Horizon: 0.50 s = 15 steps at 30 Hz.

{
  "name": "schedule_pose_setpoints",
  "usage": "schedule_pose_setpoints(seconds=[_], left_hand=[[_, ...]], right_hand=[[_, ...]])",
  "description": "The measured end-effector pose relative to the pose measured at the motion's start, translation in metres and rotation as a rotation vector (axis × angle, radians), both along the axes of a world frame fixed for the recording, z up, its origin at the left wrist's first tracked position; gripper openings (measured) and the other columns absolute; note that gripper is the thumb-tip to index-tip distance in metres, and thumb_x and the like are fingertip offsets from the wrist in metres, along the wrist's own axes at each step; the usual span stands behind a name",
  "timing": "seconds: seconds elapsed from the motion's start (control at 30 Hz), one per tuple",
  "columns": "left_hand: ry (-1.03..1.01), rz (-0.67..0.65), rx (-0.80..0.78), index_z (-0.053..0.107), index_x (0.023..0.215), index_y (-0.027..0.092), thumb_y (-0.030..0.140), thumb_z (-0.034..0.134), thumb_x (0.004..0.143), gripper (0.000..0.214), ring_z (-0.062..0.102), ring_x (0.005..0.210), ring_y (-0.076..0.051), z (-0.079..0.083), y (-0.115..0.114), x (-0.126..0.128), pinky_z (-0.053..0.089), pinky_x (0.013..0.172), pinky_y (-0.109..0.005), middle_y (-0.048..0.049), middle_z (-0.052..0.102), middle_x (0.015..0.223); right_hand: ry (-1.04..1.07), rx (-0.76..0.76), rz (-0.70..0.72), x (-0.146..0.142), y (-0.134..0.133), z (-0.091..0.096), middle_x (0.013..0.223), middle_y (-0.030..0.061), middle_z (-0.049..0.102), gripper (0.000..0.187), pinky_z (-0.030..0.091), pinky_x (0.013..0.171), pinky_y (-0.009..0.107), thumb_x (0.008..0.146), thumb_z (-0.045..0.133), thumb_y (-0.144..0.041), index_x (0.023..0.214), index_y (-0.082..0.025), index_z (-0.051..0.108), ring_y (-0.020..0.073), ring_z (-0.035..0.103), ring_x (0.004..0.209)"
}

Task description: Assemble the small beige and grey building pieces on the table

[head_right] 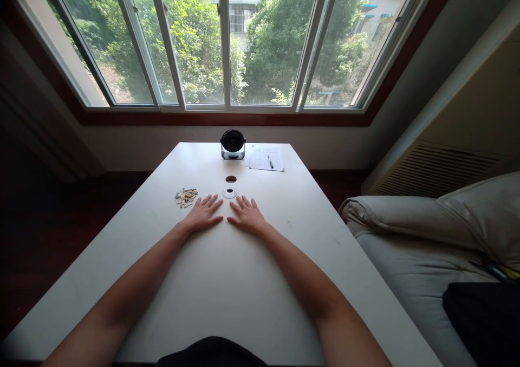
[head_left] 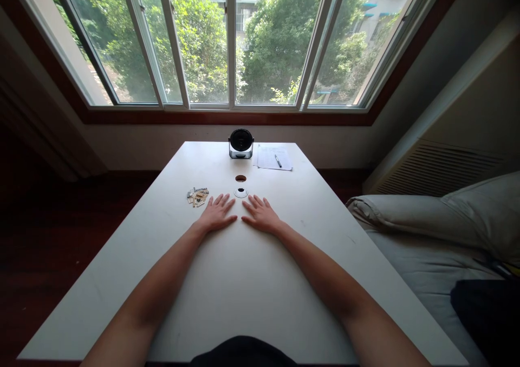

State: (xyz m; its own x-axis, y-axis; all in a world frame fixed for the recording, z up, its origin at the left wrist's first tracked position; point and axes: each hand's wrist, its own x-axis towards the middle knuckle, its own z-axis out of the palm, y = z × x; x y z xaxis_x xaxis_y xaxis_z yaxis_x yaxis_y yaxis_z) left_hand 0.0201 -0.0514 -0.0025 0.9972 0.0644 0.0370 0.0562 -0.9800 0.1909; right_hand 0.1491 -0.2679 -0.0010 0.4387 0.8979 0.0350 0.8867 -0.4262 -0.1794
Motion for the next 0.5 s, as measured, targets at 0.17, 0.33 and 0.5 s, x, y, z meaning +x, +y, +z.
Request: schedule_pose_setpoints(seconds=[0.17,0.33,0.5], left_hand=[[0.008,0.002,-0.003,0.027,0.156,0.033,0.074,0.034,0.09,0.079,0.006,0.153,-0.033,0.0017,-0.001,-0.0001,0.005,0.121,-0.056,-0.0028,0.015,0.166],[0.006,0.011,-0.001,0.026,0.157,0.034,0.075,0.034,0.09,0.079,0.005,0.153,-0.033,0.0023,-0.0017,-0.0004,0.005,0.121,-0.056,-0.0032,0.015,0.167],[0.016,0.017,0.021,0.025,0.157,0.033,0.075,0.031,0.09,0.079,0.006,0.153,-0.032,0.0021,-0.0023,-0.0004,0.005,0.121,-0.056,-0.0034,0.013,0.167]], right_hand=[[0.011,-0.035,0.004,0.0004,0.0014,0.001,0.166,0.0064,0.007,0.083,-0.002,0.121,0.055,0.091,0.025,-0.08,0.158,-0.031,0.021,0.0316,0.004,0.153],[0.018,-0.04,0.002,-0.0001,0.002,0.0024,0.166,0.0067,0.005,0.084,0.0,0.121,0.057,0.09,0.023,-0.081,0.159,-0.031,0.02,0.032,0.005,0.153],[0.011,-0.056,-0.008,-0.0025,0.001,0.0055,0.166,0.006,0.005,0.086,-0.001,0.121,0.055,0.09,0.021,-0.081,0.159,-0.03,0.02,0.0317,0.005,0.153]])
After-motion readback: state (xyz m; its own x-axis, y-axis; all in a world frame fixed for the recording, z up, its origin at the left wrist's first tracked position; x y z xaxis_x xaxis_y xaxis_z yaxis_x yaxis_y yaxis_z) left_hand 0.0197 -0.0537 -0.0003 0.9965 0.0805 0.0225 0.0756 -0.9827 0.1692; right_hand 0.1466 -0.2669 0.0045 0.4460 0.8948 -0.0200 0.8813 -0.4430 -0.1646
